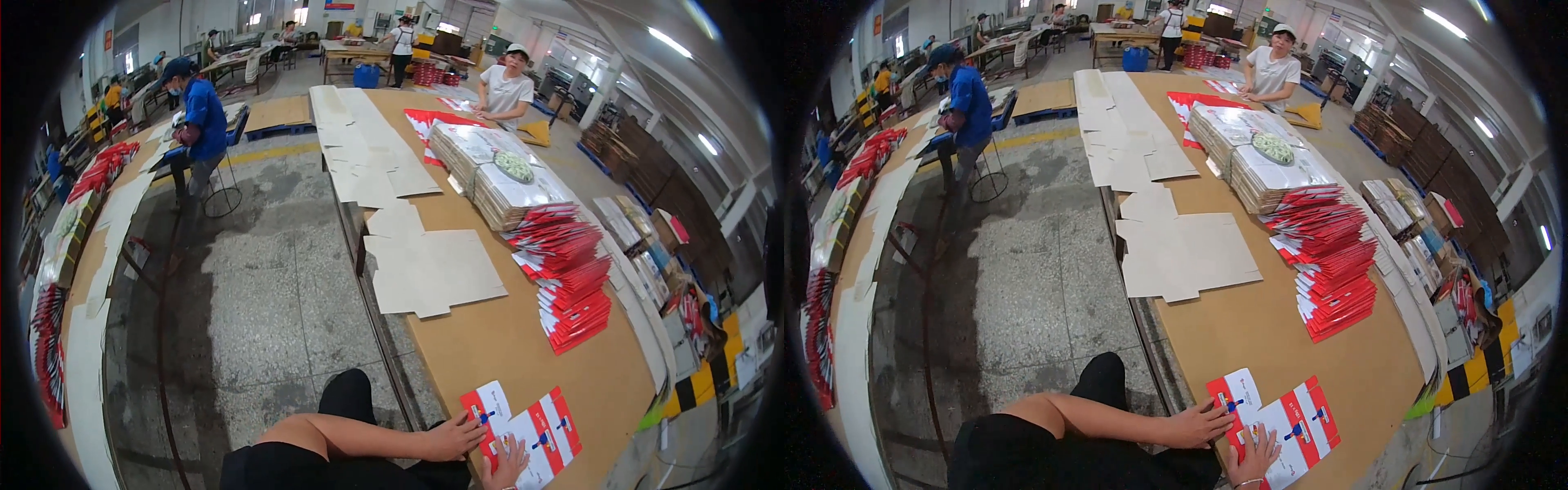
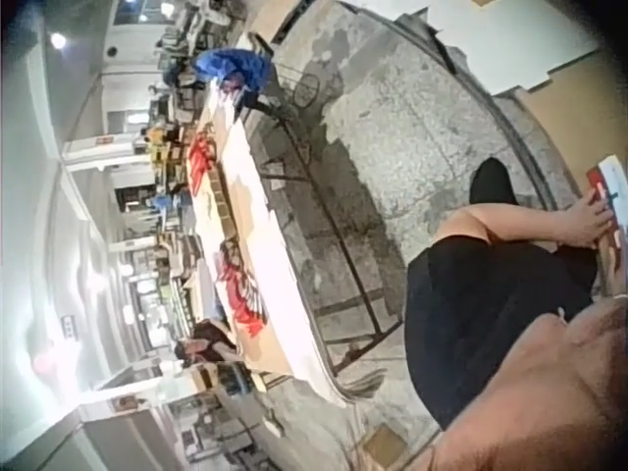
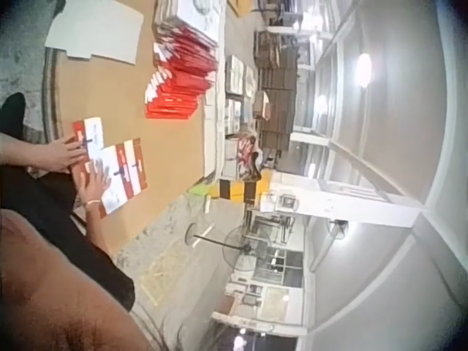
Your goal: Assembling and stacking paper or cardboard product components at a workstation.
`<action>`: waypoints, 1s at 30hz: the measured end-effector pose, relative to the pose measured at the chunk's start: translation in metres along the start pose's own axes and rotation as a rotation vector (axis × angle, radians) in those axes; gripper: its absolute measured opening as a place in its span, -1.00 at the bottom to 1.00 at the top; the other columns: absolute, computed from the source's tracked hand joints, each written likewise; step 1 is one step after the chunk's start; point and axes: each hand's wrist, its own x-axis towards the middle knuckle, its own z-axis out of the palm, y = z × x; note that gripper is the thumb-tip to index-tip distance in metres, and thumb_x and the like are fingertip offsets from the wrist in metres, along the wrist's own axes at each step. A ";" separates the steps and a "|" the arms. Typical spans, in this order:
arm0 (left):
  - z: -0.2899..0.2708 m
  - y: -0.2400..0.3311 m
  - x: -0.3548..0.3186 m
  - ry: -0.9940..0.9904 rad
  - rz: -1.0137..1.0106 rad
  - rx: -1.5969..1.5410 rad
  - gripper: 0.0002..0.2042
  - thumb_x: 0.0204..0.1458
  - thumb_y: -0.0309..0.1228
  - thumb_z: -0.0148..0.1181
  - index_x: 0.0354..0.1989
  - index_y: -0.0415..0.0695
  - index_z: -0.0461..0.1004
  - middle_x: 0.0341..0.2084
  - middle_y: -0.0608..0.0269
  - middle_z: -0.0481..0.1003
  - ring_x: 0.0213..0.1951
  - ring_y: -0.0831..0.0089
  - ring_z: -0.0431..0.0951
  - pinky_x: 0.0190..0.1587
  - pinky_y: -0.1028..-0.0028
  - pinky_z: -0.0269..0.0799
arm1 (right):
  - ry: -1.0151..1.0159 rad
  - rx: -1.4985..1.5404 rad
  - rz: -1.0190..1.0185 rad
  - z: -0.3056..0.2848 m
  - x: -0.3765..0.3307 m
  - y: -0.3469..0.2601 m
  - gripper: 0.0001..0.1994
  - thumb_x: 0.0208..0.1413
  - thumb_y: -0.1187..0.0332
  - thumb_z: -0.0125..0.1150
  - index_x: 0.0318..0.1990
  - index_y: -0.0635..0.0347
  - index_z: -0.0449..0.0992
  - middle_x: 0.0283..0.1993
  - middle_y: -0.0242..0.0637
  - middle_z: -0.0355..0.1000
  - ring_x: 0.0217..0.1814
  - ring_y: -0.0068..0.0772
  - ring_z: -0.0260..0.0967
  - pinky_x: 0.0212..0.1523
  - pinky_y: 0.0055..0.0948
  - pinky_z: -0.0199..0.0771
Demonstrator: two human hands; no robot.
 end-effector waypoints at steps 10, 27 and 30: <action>-0.004 -0.005 0.017 0.000 0.024 0.056 -0.21 -0.18 0.27 0.19 0.04 -0.20 0.45 0.01 0.15 0.31 0.13 0.19 0.25 0.34 -0.06 -0.08 | -0.052 0.048 0.055 -0.012 0.003 -0.014 -0.44 0.11 0.06 0.11 0.26 0.01 0.36 0.42 -0.02 0.06 0.51 0.27 -0.26 0.35 0.35 -0.45; 0.002 -0.003 0.043 0.040 -0.014 -0.063 -0.24 -0.18 0.36 0.10 -0.21 -0.23 0.52 -0.21 0.19 0.27 -0.03 0.21 0.27 0.33 -0.08 -0.11 | -0.067 0.002 0.061 -0.006 0.001 -0.006 -0.47 0.15 0.06 0.01 0.27 -0.02 0.36 0.43 -0.04 0.04 0.52 0.26 -0.25 0.35 0.39 -0.45; 0.004 -0.004 0.047 0.044 -0.029 -0.073 -0.22 -0.18 0.38 0.07 -0.22 -0.24 0.49 -0.24 0.18 0.27 -0.05 0.21 0.29 0.31 -0.08 -0.08 | -0.077 -0.002 0.072 -0.011 0.001 -0.013 -0.45 0.14 0.06 0.01 0.29 -0.03 0.33 0.44 -0.04 0.02 0.52 0.26 -0.27 0.35 0.40 -0.45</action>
